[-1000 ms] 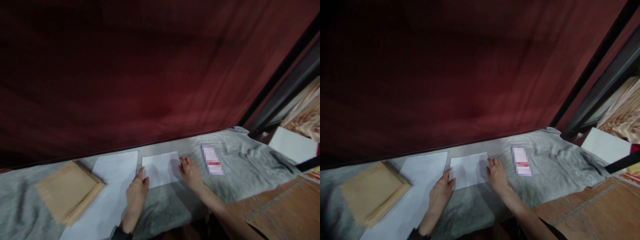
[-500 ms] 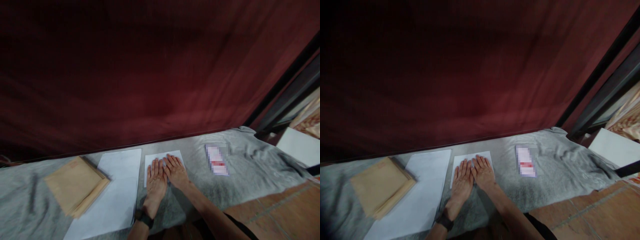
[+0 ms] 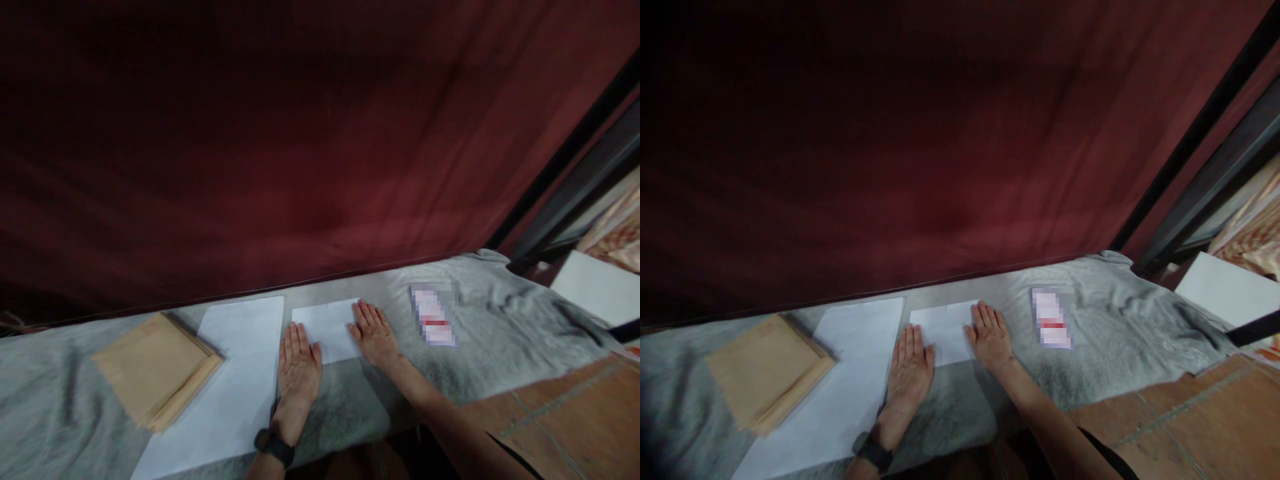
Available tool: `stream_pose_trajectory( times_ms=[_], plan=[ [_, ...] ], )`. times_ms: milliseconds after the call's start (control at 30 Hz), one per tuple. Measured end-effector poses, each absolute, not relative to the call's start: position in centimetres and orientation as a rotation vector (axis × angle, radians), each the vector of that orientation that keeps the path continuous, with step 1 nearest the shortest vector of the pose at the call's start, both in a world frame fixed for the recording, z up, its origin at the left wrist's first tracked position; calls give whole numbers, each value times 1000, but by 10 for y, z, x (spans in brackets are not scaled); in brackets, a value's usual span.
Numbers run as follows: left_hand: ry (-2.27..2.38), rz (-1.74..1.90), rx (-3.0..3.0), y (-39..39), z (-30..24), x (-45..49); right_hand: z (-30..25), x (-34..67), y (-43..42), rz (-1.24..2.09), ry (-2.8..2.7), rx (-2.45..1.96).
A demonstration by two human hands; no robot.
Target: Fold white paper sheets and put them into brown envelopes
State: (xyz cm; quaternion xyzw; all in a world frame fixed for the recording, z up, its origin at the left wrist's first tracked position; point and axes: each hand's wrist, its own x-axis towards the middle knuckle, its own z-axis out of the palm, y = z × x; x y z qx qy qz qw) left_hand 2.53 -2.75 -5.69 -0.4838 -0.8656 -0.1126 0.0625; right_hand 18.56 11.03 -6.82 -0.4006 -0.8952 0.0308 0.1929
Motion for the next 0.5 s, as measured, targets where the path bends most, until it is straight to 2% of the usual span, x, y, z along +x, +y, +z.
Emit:
stream_pose_trajectory(
  times_ms=[200,367,500],
  plan=[
    [-2611,-402,-1443,-32,-50,29,-50,191,114,146,-2494,-1226],
    [-2467,-356,-1646,-22,-46,47,-40,155,95,365,-2553,-844],
    [-2522,-198,-1706,-15,-51,52,-50,132,78,377,-2616,-694]
  ],
)
